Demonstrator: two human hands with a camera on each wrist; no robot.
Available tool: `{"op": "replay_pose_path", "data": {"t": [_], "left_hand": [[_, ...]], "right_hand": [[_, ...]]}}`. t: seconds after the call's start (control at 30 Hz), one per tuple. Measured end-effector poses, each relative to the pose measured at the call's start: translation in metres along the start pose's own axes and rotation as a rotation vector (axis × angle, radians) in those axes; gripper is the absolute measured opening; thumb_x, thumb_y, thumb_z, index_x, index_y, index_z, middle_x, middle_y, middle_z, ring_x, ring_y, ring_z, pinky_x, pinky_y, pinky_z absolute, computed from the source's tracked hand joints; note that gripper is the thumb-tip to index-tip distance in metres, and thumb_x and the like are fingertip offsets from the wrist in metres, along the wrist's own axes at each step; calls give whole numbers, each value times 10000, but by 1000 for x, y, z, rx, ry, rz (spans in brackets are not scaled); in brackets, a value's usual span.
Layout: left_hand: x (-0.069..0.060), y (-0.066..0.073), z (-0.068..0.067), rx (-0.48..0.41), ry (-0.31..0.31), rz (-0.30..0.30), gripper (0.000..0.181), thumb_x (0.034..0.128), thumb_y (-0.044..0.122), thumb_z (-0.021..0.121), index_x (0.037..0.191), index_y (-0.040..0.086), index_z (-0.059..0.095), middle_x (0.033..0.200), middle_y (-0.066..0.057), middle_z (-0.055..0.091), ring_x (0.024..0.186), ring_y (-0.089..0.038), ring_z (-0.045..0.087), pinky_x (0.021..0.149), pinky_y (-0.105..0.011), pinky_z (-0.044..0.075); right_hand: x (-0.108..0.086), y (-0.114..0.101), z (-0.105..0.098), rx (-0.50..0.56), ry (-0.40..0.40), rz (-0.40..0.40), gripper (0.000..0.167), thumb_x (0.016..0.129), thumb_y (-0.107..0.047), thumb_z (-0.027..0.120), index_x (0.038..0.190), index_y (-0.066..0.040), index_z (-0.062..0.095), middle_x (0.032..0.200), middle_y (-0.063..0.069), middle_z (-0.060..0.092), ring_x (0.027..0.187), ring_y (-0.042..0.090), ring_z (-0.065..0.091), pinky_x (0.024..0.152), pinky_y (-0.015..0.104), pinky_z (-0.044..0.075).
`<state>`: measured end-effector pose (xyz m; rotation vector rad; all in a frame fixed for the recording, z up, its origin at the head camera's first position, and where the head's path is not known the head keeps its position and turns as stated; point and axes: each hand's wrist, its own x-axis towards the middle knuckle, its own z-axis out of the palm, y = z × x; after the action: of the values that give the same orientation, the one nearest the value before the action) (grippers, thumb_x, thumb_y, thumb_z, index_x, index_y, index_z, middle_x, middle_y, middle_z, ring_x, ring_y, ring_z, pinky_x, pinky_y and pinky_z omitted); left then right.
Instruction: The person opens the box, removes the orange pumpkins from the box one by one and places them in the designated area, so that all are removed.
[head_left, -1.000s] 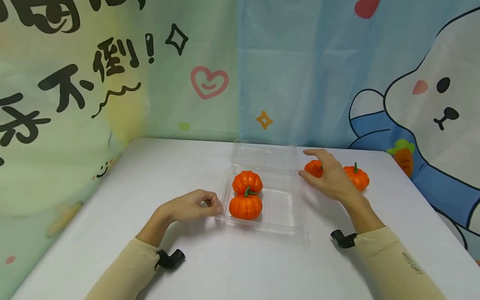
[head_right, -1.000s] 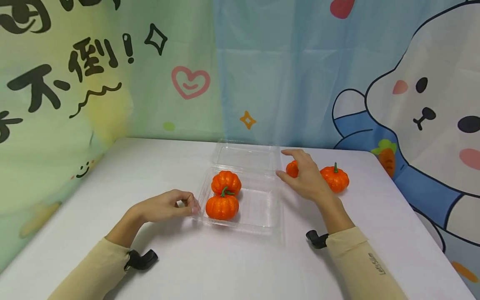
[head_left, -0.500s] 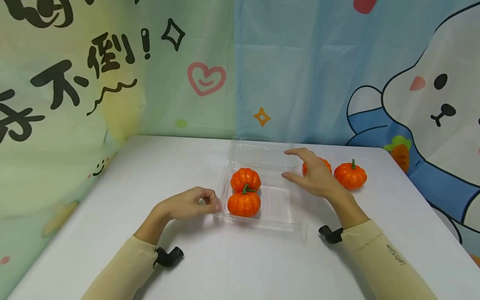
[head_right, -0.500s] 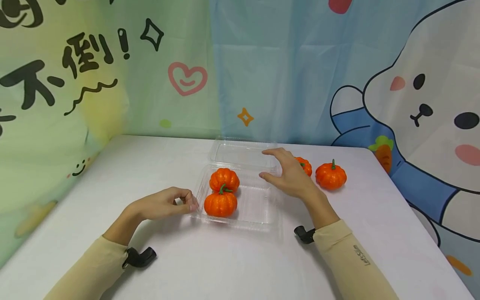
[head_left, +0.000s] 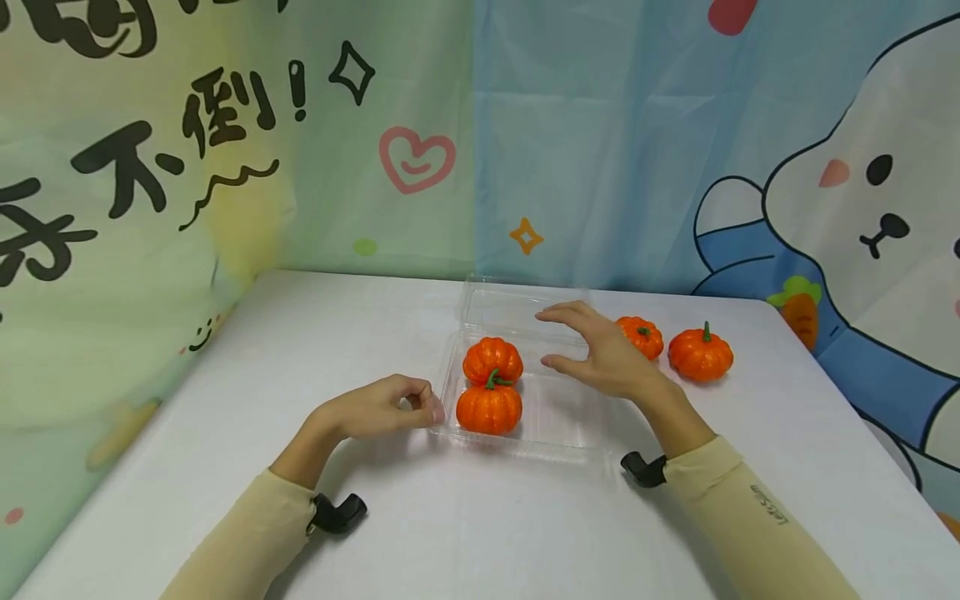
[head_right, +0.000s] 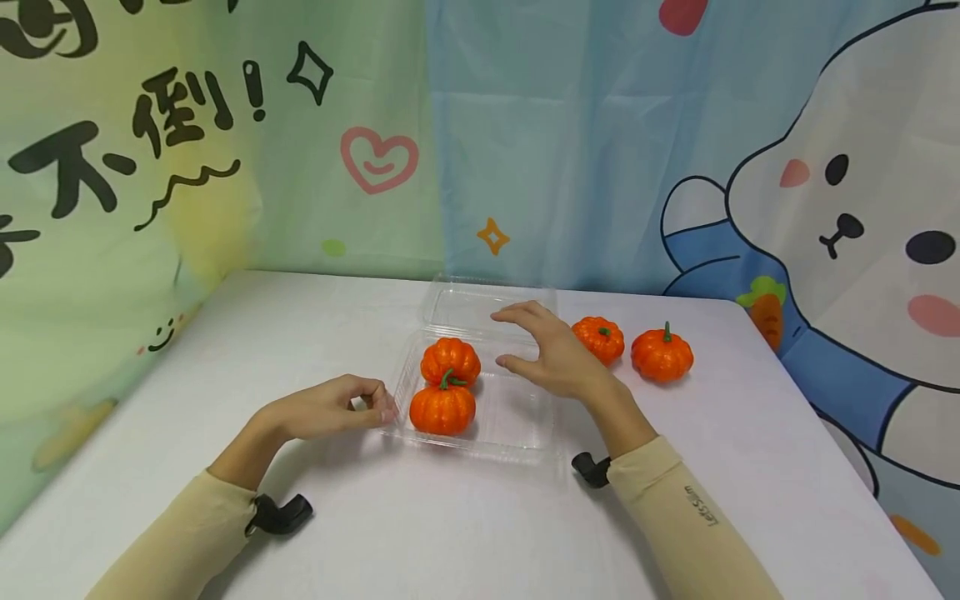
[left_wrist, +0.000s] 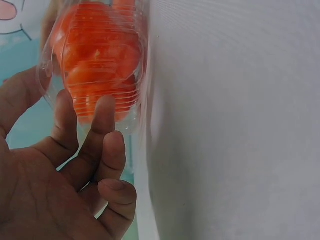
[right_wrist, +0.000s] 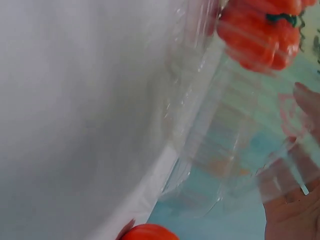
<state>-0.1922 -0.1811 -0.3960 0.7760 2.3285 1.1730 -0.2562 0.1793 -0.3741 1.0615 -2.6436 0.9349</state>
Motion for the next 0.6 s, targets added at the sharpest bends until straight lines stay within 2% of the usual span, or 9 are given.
{"op": "replay_pose_path", "data": {"t": [0.33, 0.6], "left_hand": [[1, -2, 2, -3, -1, -7, 196, 997, 313, 653, 911, 137, 660, 936, 39, 664, 961, -190, 564, 849, -336, 415], [2, -1, 1, 10, -6, -3, 179, 993, 313, 661, 912, 153, 670, 923, 50, 667, 949, -180, 568, 840, -320, 418]], "right_hand": [[9, -9, 13, 77, -87, -62, 590, 903, -163, 804, 1443, -150, 568, 1494, 74, 512, 1339, 282, 516, 987, 478, 530], [13, -15, 22, 98, -131, -84, 569, 921, -79, 757, 1453, -110, 558, 1527, 106, 496, 1350, 330, 525, 1016, 517, 513]]}}
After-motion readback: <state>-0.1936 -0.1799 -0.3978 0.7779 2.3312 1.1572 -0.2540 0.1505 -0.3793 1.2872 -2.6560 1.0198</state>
